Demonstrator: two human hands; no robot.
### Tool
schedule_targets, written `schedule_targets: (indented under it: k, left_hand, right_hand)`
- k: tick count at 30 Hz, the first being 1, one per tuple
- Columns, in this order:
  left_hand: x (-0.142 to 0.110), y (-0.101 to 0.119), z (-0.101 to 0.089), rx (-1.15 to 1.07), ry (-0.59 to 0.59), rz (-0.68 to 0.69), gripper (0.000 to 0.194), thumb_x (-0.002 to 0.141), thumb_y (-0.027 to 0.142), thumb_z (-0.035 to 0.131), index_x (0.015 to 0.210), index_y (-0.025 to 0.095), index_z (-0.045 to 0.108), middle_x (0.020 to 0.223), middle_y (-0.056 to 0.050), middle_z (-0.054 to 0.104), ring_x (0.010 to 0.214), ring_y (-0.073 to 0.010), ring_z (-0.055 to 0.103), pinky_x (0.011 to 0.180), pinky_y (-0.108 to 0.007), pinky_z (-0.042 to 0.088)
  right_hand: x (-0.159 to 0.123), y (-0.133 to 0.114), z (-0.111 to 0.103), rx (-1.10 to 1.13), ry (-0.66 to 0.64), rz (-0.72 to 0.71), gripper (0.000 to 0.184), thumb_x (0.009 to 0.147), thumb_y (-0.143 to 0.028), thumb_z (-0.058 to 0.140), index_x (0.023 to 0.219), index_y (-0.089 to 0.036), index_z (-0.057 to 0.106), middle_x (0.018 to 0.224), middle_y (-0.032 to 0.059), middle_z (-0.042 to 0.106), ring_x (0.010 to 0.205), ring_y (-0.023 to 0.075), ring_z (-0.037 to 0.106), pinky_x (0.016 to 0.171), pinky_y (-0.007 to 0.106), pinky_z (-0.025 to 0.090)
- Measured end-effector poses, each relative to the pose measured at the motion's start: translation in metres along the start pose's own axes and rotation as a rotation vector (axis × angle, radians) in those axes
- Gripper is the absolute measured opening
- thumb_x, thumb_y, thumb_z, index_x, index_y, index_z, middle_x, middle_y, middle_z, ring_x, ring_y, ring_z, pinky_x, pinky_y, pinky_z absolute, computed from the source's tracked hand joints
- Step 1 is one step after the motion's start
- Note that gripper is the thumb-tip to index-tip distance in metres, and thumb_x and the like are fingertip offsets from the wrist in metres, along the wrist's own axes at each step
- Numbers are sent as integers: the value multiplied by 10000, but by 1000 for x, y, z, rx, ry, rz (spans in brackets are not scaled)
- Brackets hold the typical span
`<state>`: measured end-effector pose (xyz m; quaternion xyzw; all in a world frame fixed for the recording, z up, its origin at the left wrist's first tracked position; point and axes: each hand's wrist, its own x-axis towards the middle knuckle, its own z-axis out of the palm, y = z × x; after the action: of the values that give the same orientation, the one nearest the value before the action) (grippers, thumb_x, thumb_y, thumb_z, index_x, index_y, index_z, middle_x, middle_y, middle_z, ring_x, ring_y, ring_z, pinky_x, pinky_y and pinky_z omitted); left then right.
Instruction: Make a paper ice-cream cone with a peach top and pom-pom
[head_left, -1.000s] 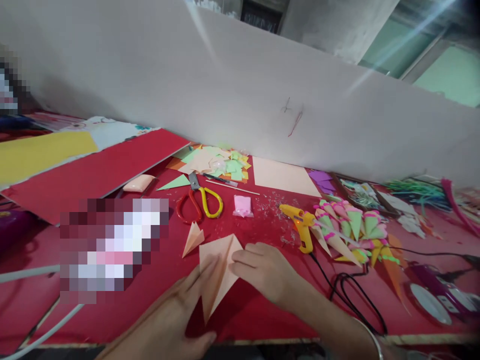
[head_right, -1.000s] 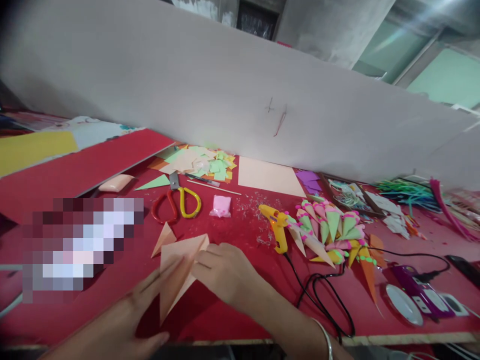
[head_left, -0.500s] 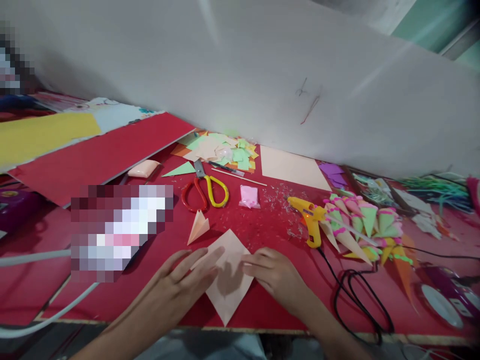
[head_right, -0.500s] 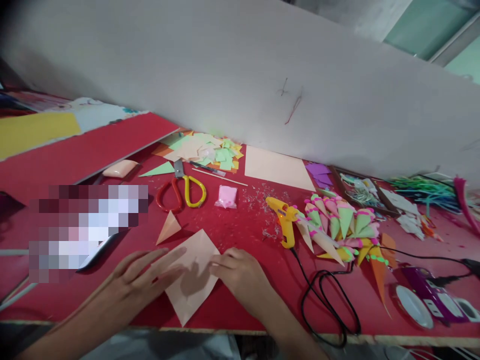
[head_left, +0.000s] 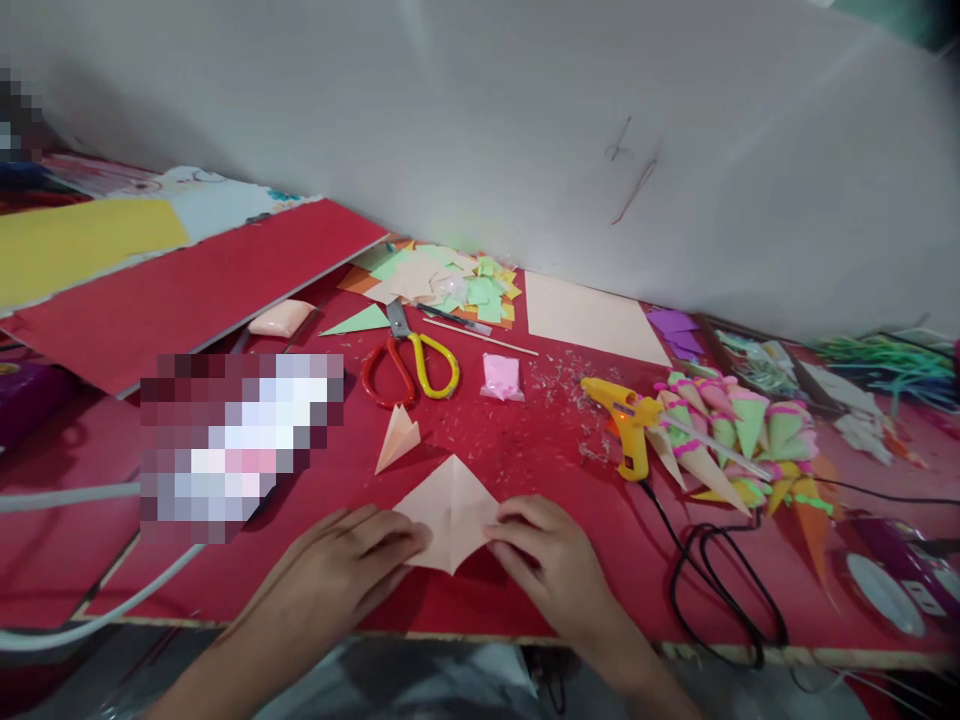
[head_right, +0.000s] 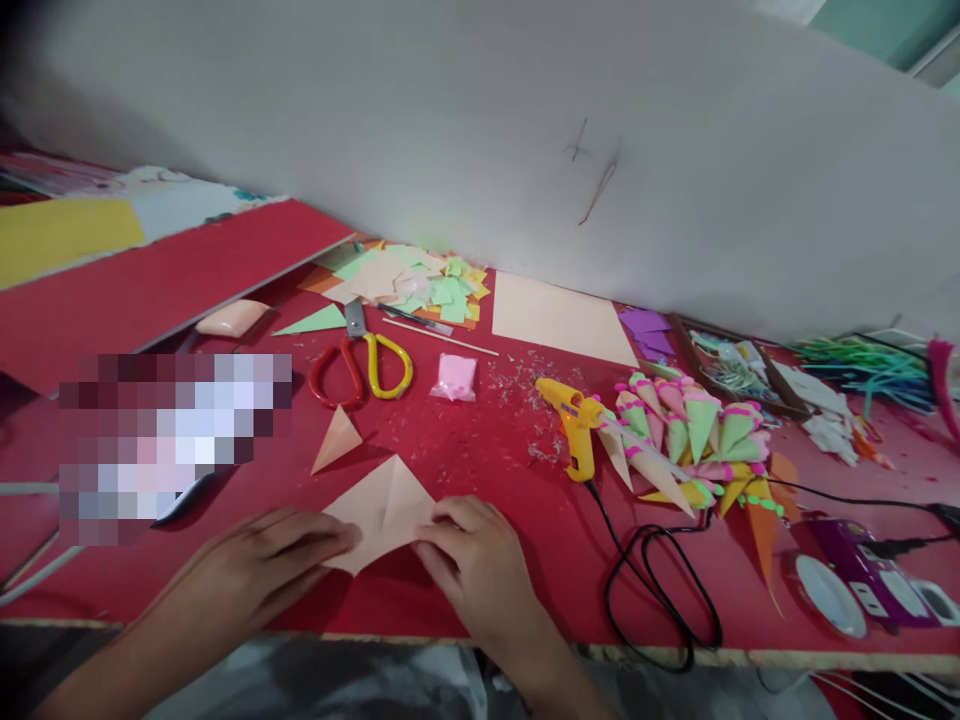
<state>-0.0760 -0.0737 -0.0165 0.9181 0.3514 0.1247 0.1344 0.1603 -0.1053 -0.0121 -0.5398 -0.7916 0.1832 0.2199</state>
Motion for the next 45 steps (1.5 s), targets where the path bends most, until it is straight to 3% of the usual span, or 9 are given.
schedule_targets:
  k: [10,17,26,34,38,45]
  left_hand:
    - [7,1,1,-171,78,-151,198,836,248,442,817,221,638,864,-9,632,792,-115,588,728,-218,479]
    - [7,0,2,-222,90,-261,202,829,246,439,779,198,629,810,-8,626,742,-109,586,657,-207,463]
    - [14,2,5,-73,152,-294,203,842,262,430,718,177,567,699,7,571,650,-100,531,585,-209,393]
    - [18,1,5,87,108,-305,241,843,297,406,663,178,514,638,6,539,628,-134,495,603,-260,353]
    - [22,2,3,104,69,-336,226,845,285,400,687,187,529,666,1,561,681,-160,515,657,-293,345]
    - [27,1,0,122,3,-347,241,851,256,380,683,181,535,653,-8,584,650,-162,534,639,-290,337]
  right_hand:
    - [1,-6,9,62,125,141,165,813,-223,477,712,-199,605,794,20,607,732,133,550,678,243,421]
    - [7,-8,13,-7,96,197,156,801,-222,497,656,-179,531,704,9,538,688,135,489,624,238,373]
    - [15,-8,15,-162,76,232,235,827,-259,468,604,-184,456,640,-3,492,640,133,444,573,239,320]
    - [20,-13,19,-411,94,227,267,849,-287,408,606,-190,463,661,34,511,638,160,461,574,274,327]
    - [22,-14,19,-466,46,246,242,842,-285,432,624,-190,475,682,43,533,656,170,479,583,280,333]
    - [24,-10,19,-513,73,209,287,864,-334,386,633,-193,481,664,38,543,665,169,494,586,272,331]
